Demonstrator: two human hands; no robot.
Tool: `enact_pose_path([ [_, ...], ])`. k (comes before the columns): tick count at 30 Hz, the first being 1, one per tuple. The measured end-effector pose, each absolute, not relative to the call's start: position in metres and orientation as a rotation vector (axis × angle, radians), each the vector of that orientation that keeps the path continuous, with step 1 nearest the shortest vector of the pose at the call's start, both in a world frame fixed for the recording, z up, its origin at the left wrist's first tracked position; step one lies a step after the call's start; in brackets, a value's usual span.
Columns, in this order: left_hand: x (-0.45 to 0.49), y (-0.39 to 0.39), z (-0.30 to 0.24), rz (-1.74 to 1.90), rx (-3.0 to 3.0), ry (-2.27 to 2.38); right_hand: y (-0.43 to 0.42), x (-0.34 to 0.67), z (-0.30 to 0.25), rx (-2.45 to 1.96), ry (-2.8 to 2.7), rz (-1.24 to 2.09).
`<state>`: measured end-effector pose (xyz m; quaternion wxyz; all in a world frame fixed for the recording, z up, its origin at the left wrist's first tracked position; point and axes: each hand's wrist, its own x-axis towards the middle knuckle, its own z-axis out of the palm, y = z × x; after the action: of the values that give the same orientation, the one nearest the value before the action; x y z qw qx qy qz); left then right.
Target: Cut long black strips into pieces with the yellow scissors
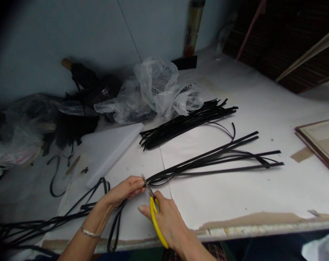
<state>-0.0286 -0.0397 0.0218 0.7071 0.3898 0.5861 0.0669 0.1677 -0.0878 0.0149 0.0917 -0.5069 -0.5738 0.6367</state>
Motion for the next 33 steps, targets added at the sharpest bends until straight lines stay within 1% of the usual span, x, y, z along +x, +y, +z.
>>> enact_pose_path([
  [9,-0.023,-0.042,0.019,0.189,0.822,1.279,-0.086,0.172,0.012,-1.538,-1.652,1.902],
  [17,-0.028,-0.044,0.021,0.208,0.828,1.266,-0.092,0.173,0.022,-1.643,-1.91,1.761],
  [24,-0.027,-0.047,0.03,0.192,0.871,1.266,-0.091,0.168,0.033,-1.691,-1.995,1.76],
  [28,-0.026,-0.047,0.029,0.189,0.858,1.276,-0.09,0.168,0.032,-1.686,-1.966,1.723],
  [33,-0.025,-0.049,0.025,0.199,0.831,1.254,-0.091,0.171,0.026,-1.672,-1.832,1.764],
])
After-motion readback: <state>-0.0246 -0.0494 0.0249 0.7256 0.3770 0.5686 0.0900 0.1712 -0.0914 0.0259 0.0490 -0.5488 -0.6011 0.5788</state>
